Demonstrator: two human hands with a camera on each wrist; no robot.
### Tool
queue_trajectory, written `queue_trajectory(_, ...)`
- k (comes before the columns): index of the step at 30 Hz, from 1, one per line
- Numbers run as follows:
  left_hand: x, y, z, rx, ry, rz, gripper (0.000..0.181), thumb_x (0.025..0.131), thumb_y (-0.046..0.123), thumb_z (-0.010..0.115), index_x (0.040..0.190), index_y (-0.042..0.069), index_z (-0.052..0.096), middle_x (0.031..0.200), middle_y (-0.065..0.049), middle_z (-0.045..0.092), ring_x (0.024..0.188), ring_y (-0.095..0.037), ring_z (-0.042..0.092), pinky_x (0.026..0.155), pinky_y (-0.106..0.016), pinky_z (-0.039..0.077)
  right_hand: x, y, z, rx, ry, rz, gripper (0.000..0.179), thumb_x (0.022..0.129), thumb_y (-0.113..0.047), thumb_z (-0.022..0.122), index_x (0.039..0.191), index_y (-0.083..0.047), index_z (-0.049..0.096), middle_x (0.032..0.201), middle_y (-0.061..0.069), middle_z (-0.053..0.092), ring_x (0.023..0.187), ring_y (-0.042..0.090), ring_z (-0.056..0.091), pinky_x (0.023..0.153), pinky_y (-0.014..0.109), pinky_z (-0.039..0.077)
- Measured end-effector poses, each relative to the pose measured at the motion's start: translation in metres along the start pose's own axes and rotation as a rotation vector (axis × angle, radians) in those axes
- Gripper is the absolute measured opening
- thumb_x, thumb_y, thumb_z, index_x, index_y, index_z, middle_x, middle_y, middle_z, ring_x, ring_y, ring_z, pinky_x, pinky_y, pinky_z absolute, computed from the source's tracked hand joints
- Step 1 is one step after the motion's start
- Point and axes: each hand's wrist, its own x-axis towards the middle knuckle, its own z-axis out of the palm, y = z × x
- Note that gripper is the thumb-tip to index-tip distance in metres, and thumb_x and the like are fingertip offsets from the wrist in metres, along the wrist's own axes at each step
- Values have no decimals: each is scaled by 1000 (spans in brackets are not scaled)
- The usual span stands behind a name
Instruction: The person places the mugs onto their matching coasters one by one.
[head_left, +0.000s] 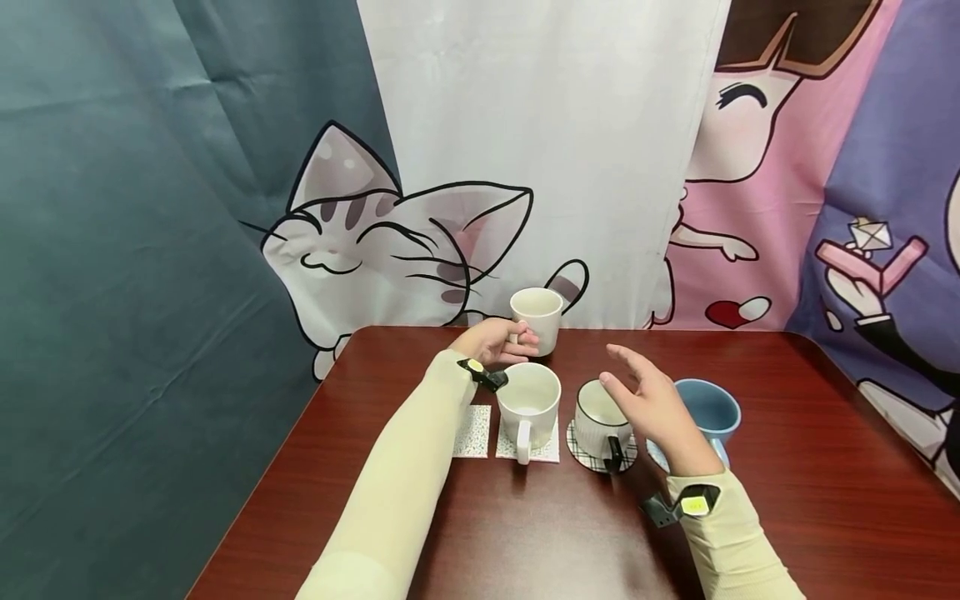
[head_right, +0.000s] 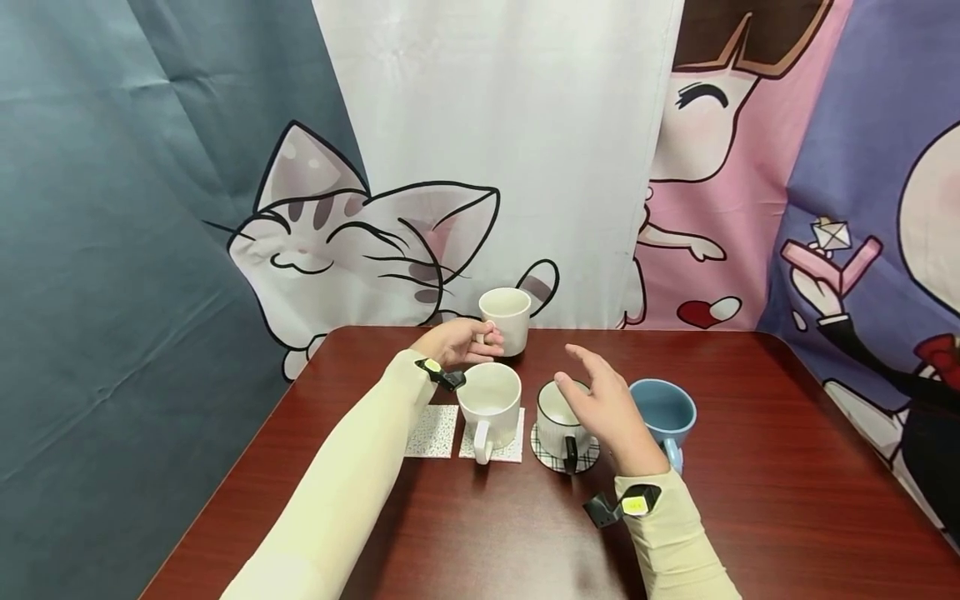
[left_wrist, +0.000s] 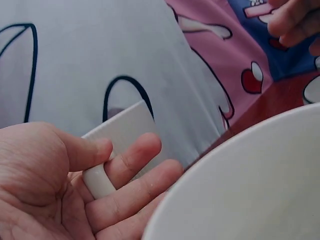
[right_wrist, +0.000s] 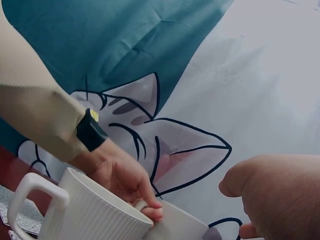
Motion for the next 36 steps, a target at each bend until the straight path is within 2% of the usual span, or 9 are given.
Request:
queue_trajectory(2, -7, 3, -1, -3, 11, 12, 21, 110, 19, 43, 102, 7, 59, 97, -6, 71, 123, -35, 62, 109, -49, 43, 0, -1, 1, 8, -8, 7, 58, 102, -30, 61, 150, -2, 44, 151, 22, 46, 138, 42, 45, 108, 59, 40)
queue_trajectory(7, -22, 8, -3, -12, 61, 46, 22, 109, 20, 46, 107, 4, 60, 97, -6, 72, 104, -29, 72, 106, -49, 46, -2, -2, 4, 9, -19, 14, 57, 102, -29, 60, 150, -2, 44, 152, 22, 44, 137, 44, 45, 108, 59, 40)
queue_trajectory(12, -34, 8, -1, -17, 107, 81, 29, 109, 21, 47, 118, -1, 63, 96, -5, 73, 92, -24, 74, 100, -46, 51, -4, -3, 5, 2, -22, 24, 57, 102, -28, 61, 149, -2, 45, 151, 23, 45, 136, 44, 48, 107, 59, 41)
queue_trajectory(16, -48, 10, -3, -24, 138, 106, 32, 109, 22, 46, 122, -3, 61, 95, -4, 73, 84, -20, 74, 82, -36, 60, -5, -5, 6, -4, -25, 22, 56, 102, -28, 62, 149, -3, 46, 151, 22, 46, 137, 43, 46, 108, 60, 40)
queue_trajectory(18, -57, 12, -2, -22, 147, 118, 31, 109, 22, 45, 120, -2, 61, 93, -3, 73, 80, -18, 74, 71, -30, 60, -4, -7, 7, -4, -30, 17, 56, 102, -29, 61, 149, -3, 46, 151, 22, 46, 137, 43, 46, 108, 61, 39)
queue_trajectory(21, -69, 17, 1, -26, 152, 135, 30, 109, 22, 45, 118, -2, 61, 91, -2, 73, 77, -16, 73, 66, -28, 59, -2, -8, 7, -4, -29, 8, 54, 102, -28, 61, 148, -4, 47, 150, 20, 48, 135, 42, 47, 107, 62, 40)
queue_trajectory(29, -96, 18, 6, -55, 177, 177, 25, 109, 20, 46, 112, 0, 60, 86, -3, 73, 73, -17, 74, 62, -27, 59, -2, -14, 19, -20, -9, -70, 47, 100, -22, 63, 143, -5, 54, 144, 18, 55, 125, 41, 56, 102, 60, 45)
queue_trajectory(32, -103, 15, 5, -54, 181, 188, 25, 109, 20, 46, 112, 0, 60, 85, -3, 73, 72, -16, 74, 61, -27, 59, -3, -17, 27, -33, 9, -108, 45, 99, -19, 64, 140, -4, 56, 141, 16, 58, 127, 38, 56, 102, 59, 46)
queue_trajectory(36, -112, 8, 3, -63, 188, 206, 26, 109, 20, 46, 113, -1, 60, 84, -2, 73, 72, -16, 74, 61, -27, 59, -4, -21, 41, -61, 62, -204, 41, 96, -15, 67, 135, -3, 61, 135, 14, 63, 128, 32, 57, 104, 55, 45)
